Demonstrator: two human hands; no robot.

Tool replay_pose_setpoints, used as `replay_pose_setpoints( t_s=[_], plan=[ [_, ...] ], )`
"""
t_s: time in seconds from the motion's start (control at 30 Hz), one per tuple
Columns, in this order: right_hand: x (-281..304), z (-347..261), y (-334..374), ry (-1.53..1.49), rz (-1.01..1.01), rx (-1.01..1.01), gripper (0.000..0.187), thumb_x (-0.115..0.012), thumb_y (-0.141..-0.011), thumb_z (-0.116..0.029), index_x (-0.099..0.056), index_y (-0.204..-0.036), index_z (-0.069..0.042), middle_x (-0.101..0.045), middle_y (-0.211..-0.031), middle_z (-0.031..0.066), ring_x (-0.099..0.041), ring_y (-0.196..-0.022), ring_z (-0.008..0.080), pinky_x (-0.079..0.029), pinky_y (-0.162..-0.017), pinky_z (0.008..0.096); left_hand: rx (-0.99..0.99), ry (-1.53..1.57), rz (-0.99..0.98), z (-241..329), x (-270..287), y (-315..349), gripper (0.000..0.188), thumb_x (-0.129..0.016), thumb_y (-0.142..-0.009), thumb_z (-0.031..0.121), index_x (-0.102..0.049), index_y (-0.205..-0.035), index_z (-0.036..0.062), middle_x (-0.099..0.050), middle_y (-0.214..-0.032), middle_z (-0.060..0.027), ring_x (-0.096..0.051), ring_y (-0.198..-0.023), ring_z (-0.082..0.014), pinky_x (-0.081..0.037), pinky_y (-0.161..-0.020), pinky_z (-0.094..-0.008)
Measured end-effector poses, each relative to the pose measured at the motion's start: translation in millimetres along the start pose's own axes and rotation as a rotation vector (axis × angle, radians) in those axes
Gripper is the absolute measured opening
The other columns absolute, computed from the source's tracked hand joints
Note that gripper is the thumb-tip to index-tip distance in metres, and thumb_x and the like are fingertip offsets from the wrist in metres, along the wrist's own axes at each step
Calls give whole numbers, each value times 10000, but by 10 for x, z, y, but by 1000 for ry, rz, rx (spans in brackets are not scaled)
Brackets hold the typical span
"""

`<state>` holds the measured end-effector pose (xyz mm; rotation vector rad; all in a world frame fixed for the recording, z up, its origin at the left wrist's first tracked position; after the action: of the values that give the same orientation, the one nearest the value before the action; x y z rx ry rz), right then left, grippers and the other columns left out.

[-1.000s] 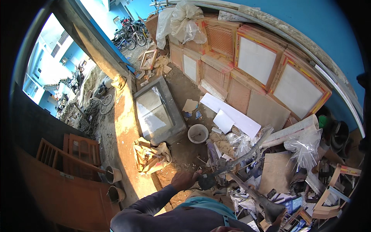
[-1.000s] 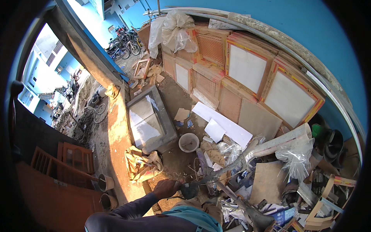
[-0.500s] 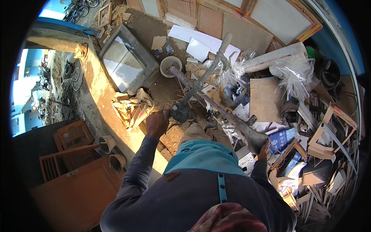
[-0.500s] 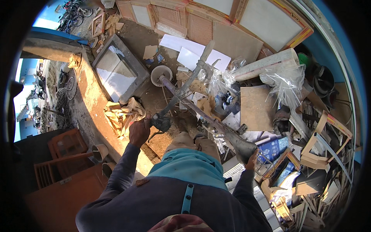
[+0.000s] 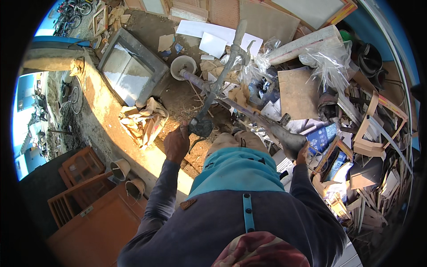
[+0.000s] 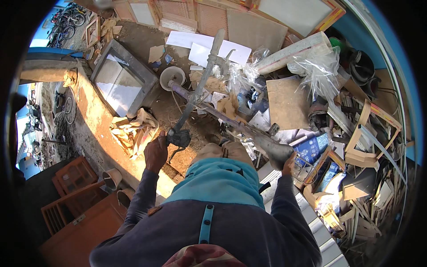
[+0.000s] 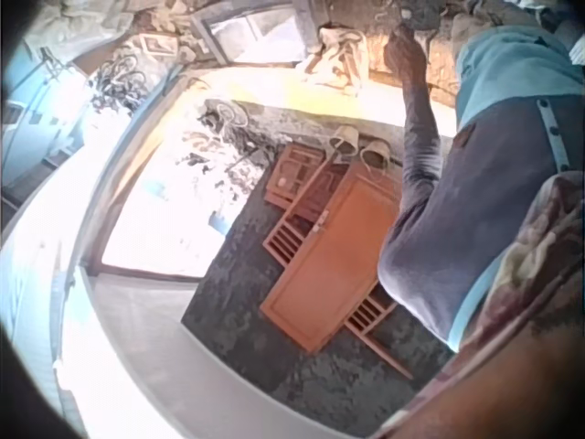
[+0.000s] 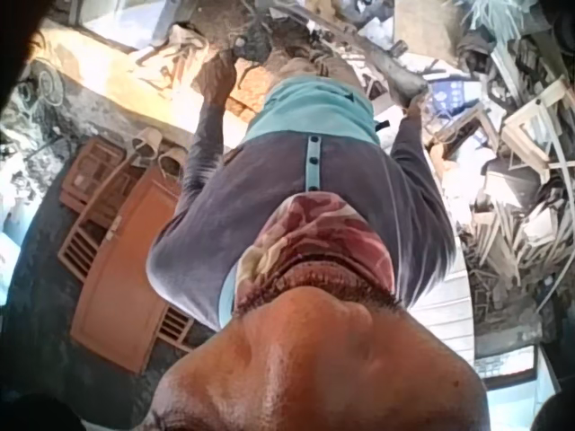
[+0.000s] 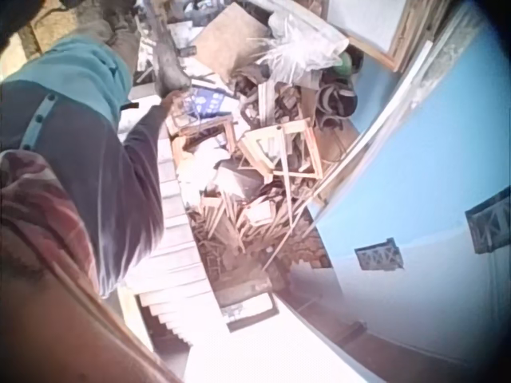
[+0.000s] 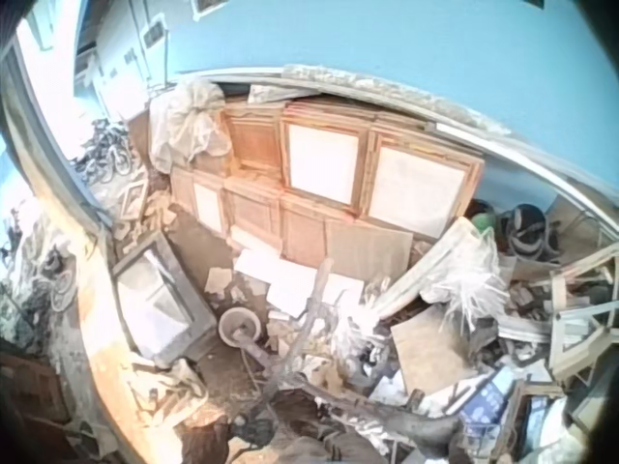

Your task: The person sorts through a pile of debris and recyclables, picking up items such as plastic bottles, cardboard, and paper, and placing them into a large sack. The person also moves a bicycle frame and a white board aside to access more items.

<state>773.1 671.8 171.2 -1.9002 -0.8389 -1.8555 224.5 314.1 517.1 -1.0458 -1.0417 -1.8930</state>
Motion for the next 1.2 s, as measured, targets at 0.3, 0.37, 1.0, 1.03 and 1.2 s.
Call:
replay_pose_setpoints(
  t_s=[0.3,0.37,1.0,1.03,1.2],
  plan=[
    [-253,-156,207,104,-182,-224,570,-302,-1059,-36,-178,-1595,110,-304,-1643,267,-477,-1422,363,-337,-1212,350,279,291,-40,-339,-297,706,617,-309,-1118,454,-730,-936,41,-731,-785,-167,-697,-756,-402,-518,-686,-483],
    [-271,-340,327,923,-191,13,559,-281,-1080,-92,-189,-1588,123,-314,-1641,260,-408,-1476,353,-276,-1244,348,287,272,-40,-519,-298,742,618,-312,-1117,452,-729,-930,37,-730,-786,-168,-696,-757,-404,-515,-686,-483],
    [-241,-1262,179,-125,-59,-736,481,-409,-1116,-326,-313,-1568,-193,-712,-984,302,-711,-853,466,-550,-713,545,218,230,82,-958,-345,534,683,-301,-1125,463,-690,-823,-11,-657,-675,-177,-621,-635,-369,-450,-625,-474],
    [-272,-1259,193,-120,-36,-734,484,-410,-1115,-326,-314,-1572,-196,-713,-979,300,-711,-849,466,-550,-710,543,207,222,104,-983,-328,501,682,-302,-1125,462,-692,-824,-8,-658,-673,-175,-624,-636,-367,-451,-624,-473],
    [-301,-1447,200,-99,-65,-766,492,-409,-1110,-295,-320,-1566,-133,-719,-988,294,-716,-862,454,-555,-731,537,120,123,137,-1184,-189,323,656,-302,-1131,409,-722,-822,10,-683,-694,-189,-633,-657,-426,-462,-632,-503]
  ],
)
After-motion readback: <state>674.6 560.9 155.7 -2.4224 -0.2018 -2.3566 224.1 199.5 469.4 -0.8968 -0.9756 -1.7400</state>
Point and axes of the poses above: each hand's wrist, its own y-axis away from the middle knuckle, its own x-axis out of the back of the hand, z = x × y, the point moved 1 cm from there along -y, towards the middle knuckle
